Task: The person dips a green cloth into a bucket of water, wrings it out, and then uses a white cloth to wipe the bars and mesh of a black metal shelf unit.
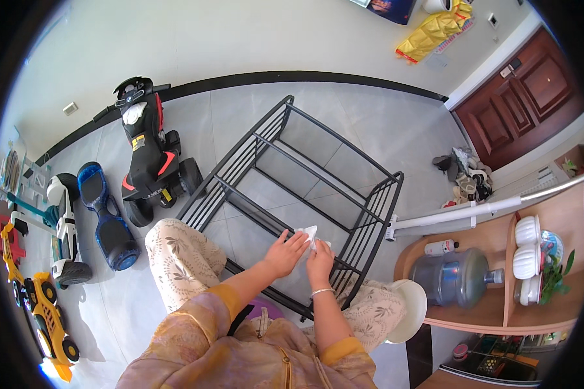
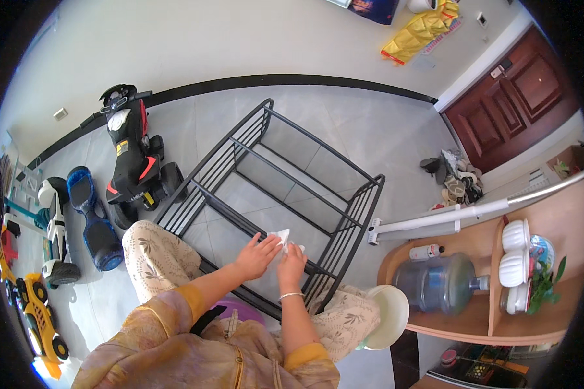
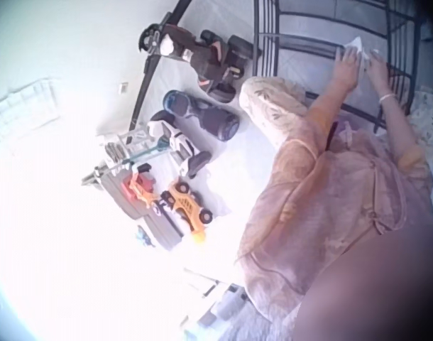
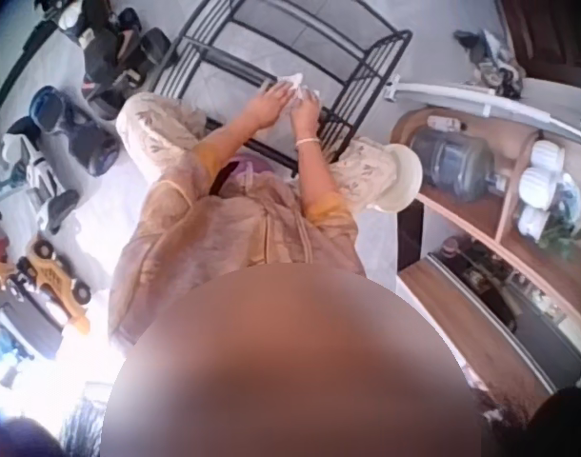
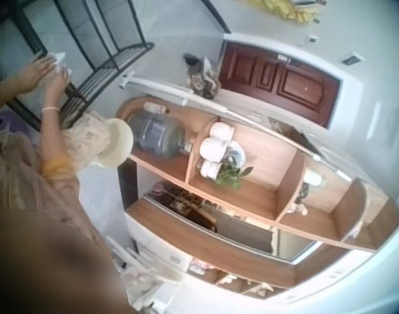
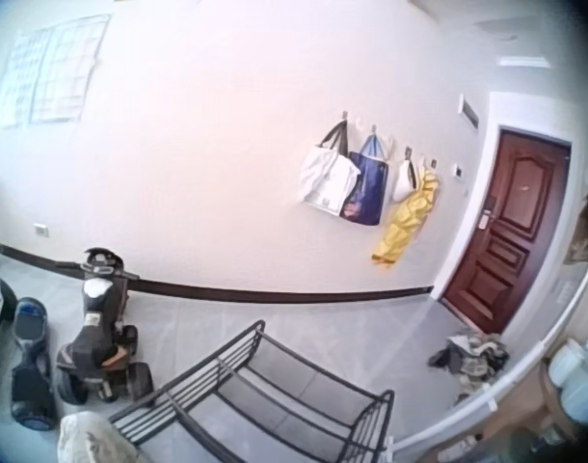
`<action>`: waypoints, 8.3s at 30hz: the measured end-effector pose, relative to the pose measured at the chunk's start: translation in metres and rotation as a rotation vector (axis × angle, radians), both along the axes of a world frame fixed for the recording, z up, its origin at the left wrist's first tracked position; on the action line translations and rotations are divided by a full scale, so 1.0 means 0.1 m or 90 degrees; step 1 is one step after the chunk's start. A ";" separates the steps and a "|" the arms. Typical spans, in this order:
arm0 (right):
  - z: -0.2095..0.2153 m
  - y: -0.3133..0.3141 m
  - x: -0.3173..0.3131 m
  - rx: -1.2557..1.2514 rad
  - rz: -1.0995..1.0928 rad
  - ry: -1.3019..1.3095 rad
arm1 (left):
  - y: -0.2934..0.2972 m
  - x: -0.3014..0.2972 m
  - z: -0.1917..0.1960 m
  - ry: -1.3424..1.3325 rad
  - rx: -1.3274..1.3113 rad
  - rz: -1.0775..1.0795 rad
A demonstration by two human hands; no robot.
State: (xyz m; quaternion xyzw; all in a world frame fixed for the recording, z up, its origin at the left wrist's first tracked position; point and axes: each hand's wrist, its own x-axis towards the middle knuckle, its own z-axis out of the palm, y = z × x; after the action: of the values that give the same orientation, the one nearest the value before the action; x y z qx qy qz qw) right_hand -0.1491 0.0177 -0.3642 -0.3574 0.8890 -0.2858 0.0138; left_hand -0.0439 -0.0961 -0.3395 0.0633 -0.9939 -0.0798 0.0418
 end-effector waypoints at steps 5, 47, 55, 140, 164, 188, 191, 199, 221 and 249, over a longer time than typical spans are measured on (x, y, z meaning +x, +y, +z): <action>0.16 -0.48 0.10 0.023 0.090 -0.028 | -0.39 0.03 -0.10 0.037 0.024 0.097; 0.59 1.51 0.03 0.329 0.149 -0.186 | 1.36 0.22 0.00 -0.165 0.185 -0.193; 0.47 1.45 0.59 0.479 0.234 -0.221 | 1.06 0.80 -0.11 -0.142 0.167 -0.164; 1.39 0.19 0.70 0.041 0.269 0.096 | -0.61 0.67 1.20 -0.117 0.145 0.096; 3.31 -0.05 -0.44 -0.054 0.302 0.259 | -0.86 -0.13 3.32 0.059 0.256 -0.069; 3.99 -0.11 -1.25 -0.066 0.166 0.425 | -0.40 0.22 3.84 0.574 0.165 0.002; 3.99 -0.17 -1.30 -0.054 0.143 0.400 | -0.22 0.66 3.47 0.549 0.051 -0.037; 4.02 -0.32 -1.31 -0.052 0.040 0.514 | 0.11 1.07 3.02 0.315 -0.081 -0.080; 3.89 0.39 -1.03 -0.229 0.082 0.435 | -0.21 0.51 3.52 0.378 -0.228 -0.080; 3.92 -0.09 0.07 -0.307 0.221 0.306 | -0.34 0.41 3.68 0.365 -0.159 -0.068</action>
State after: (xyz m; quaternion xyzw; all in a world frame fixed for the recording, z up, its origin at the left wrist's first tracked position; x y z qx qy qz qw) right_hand -0.1422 0.0087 0.0277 -0.5526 0.7004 -0.3880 -0.2316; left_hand -0.0033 -0.1305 0.0284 -0.0194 -0.9457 0.0259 0.3235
